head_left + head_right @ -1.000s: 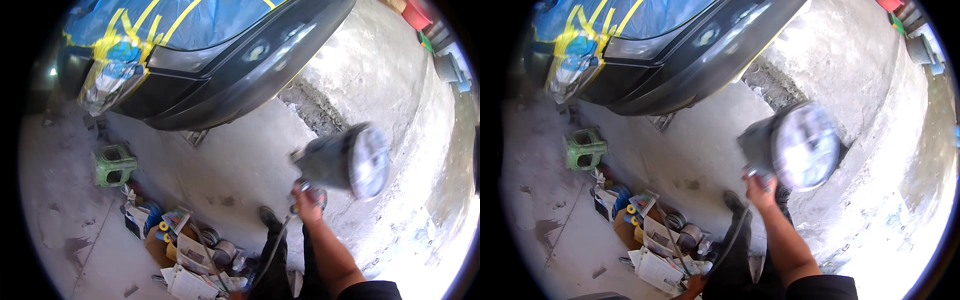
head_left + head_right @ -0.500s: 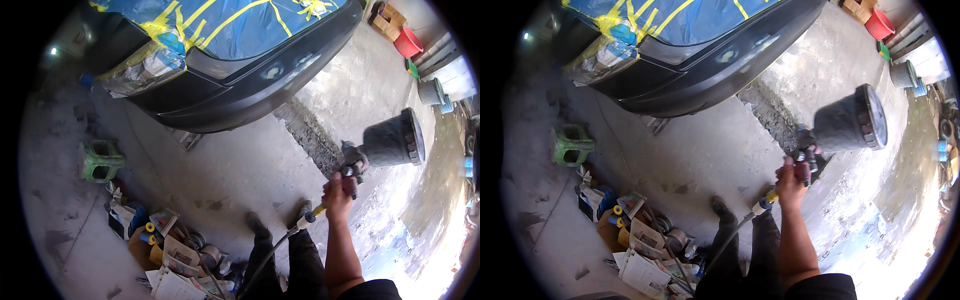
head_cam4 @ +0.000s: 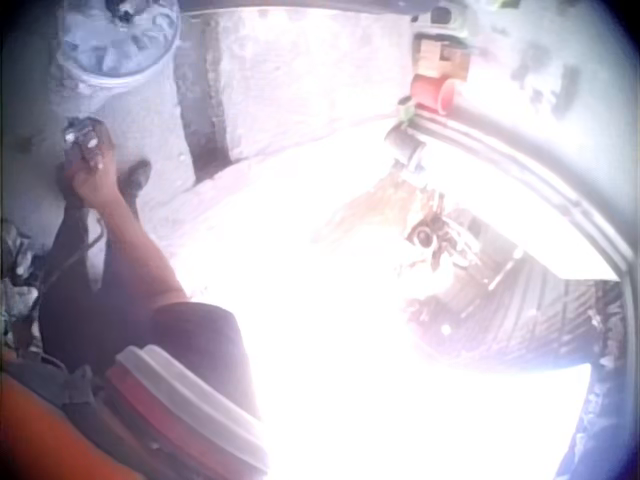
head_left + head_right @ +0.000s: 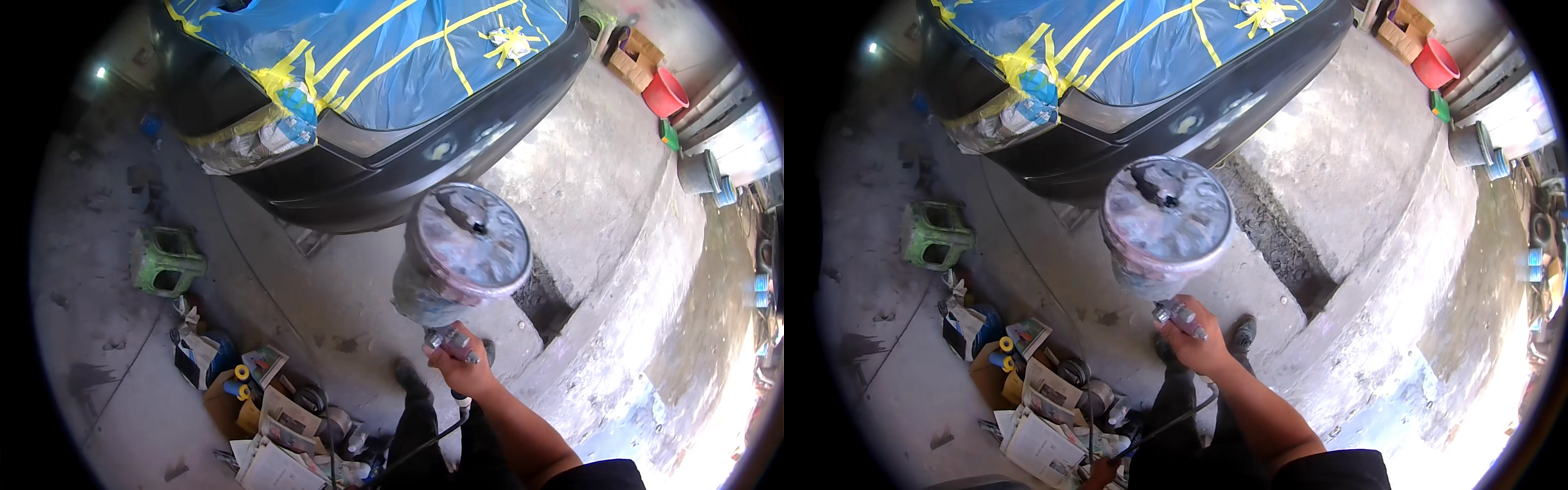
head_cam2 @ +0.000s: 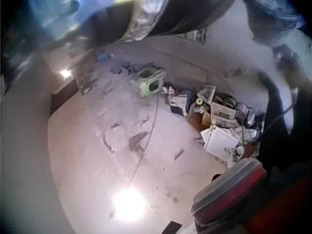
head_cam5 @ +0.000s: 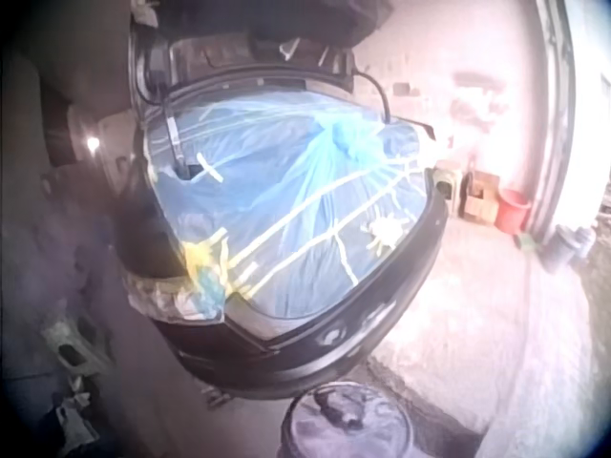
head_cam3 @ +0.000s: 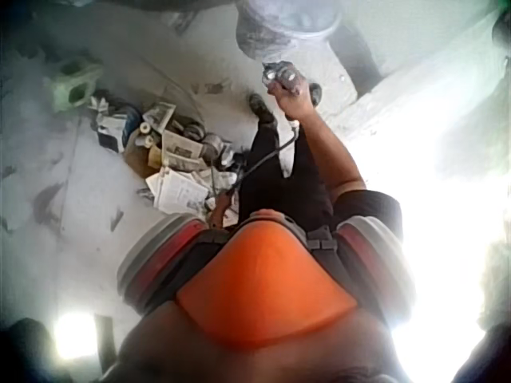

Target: The person paints a car using a spray gun.

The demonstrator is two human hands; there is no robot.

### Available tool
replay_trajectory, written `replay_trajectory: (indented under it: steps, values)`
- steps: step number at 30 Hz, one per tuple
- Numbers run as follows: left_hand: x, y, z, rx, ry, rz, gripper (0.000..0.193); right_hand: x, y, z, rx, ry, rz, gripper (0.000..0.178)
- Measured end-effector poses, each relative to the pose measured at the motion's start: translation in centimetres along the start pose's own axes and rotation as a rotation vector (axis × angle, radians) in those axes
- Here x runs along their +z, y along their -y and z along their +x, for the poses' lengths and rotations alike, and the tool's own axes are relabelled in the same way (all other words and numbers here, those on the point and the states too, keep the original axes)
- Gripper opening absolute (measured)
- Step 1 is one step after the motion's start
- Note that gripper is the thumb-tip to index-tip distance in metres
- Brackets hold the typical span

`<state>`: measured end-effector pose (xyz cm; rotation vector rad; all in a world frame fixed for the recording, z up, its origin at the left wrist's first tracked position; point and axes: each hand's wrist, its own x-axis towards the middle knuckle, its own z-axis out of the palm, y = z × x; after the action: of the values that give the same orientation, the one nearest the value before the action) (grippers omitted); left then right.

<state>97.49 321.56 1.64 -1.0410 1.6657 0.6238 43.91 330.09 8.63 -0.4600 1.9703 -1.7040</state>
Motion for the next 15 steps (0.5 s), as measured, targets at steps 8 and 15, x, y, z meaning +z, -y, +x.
replay_trajectory:
  steps: [8,15]
  values:
    - [0.7,-1.3,1.8,-0.177,-0.159,-0.069,0.048,-10.4,6.8,4.2,0.348,-0.442,0.079,0.026]
    - [2.9,-5.6,3.4,-0.270,-0.203,-0.008,0.057,-17.5,6.2,5.2,0.334,-0.560,0.204,0.021]
